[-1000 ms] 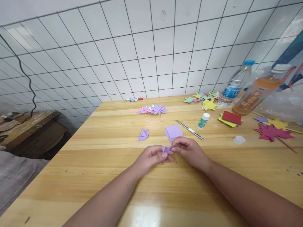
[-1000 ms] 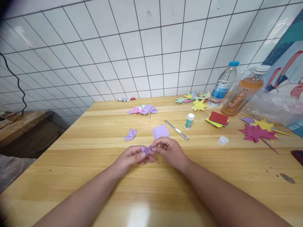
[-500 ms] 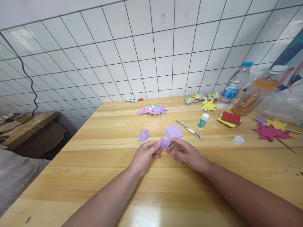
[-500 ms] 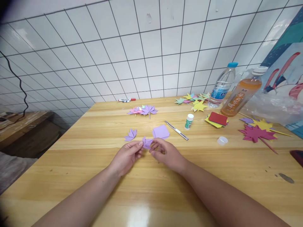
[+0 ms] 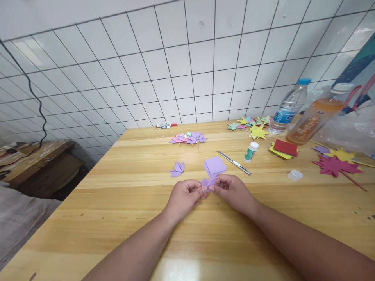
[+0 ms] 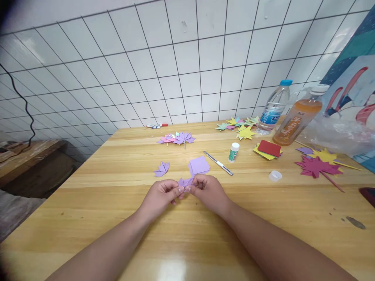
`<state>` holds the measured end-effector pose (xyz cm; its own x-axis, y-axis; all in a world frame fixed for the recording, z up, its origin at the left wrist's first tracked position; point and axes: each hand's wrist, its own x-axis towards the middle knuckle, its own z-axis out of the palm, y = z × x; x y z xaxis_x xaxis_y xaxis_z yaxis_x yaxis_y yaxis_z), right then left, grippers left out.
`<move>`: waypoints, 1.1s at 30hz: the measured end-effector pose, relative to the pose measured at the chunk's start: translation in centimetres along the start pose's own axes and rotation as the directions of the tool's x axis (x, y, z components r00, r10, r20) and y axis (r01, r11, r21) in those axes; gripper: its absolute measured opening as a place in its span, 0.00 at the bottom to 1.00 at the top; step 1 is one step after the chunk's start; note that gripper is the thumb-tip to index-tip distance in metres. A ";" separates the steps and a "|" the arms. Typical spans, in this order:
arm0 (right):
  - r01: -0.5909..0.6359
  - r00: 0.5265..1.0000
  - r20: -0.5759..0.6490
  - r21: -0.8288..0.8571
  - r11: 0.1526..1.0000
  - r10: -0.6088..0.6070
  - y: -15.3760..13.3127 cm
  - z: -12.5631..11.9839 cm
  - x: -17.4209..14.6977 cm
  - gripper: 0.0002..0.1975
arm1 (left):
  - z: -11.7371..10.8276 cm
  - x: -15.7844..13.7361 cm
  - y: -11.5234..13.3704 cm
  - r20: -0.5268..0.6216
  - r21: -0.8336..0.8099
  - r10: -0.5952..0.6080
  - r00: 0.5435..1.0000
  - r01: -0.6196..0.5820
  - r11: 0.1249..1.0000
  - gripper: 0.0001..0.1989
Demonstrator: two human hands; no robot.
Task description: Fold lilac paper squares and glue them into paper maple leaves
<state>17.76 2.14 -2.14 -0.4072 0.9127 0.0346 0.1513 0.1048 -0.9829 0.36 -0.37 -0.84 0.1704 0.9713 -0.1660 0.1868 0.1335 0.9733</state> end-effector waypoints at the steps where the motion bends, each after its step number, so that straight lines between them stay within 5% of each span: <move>1: -0.001 1.000 0.007 0.010 1.000 0.001 -0.1 0.0 0.0 0.10 | -0.1 0.1 -0.1 -0.006 0.007 0.004 1.000 -0.004 1.000 0.15; 7: -0.024 0.999 -0.036 0.100 0.995 0.028 -0.3 -0.2 0.4 0.12 | 0.1 0.5 -0.6 -0.023 0.145 0.069 0.997 -0.065 0.987 0.15; 11: -0.050 0.991 -0.117 0.081 0.995 0.059 -0.2 -1.1 0.7 0.12 | -1.7 1.3 -0.3 -0.081 0.419 0.255 0.964 -0.199 0.886 0.14; 15: -0.013 0.962 -0.270 -0.158 0.987 -0.031 -0.2 -3.3 0.8 0.09 | -5.6 2.6 -0.4 -0.214 0.762 0.449 0.867 -0.139 0.632 0.10; 19: -0.149 0.949 -0.315 -0.505 0.850 -0.020 -0.6 -5.6 0.7 0.08 | -7.4 3.2 -1.5 -0.179 0.860 0.390 0.903 -0.049 0.508 0.15; 23: -0.243 0.836 -0.527 -0.604 0.759 -0.152 -1.5 -7.2 0.3 0.09 | -6.7 2.9 -2.1 -0.101 0.900 0.269 0.958 -0.027 0.435 0.21; 27: -0.244 0.546 -0.756 -0.556 0.795 -0.361 -1.4 -8.5 0.3 0.12 | -6.1 2.2 -1.9 -0.118 0.922 0.260 0.958 0.009 0.386 0.21; 29: -0.230 0.444 -0.797 -0.543 0.807 -0.410 -0.7 -9.1 0.6 0.21 | -6.0 2.0 -1.7 -0.129 0.927 0.274 0.953 0.018 0.374 0.20; 31: -0.238 0.465 -0.804 -0.517 0.822 -0.371 0.2 -9.7 1.1 0.30 | -5.8 1.8 -1.4 -0.126 0.926 0.274 0.953 0.014 0.378 0.19; 33: -0.272 0.571 -0.766 -0.515 0.813 -0.295 1.2 -10.1 1.6 0.38 | -5.4 1.5 -1.1 -0.099 0.921 0.270 0.958 -0.015 0.390 0.19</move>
<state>26.38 7.76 -1.43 0.4132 0.7926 0.4483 0.6980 0.0406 -0.7150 -4.83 2.00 -1.25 0.1180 0.9858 0.1196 0.9610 -0.1437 0.2364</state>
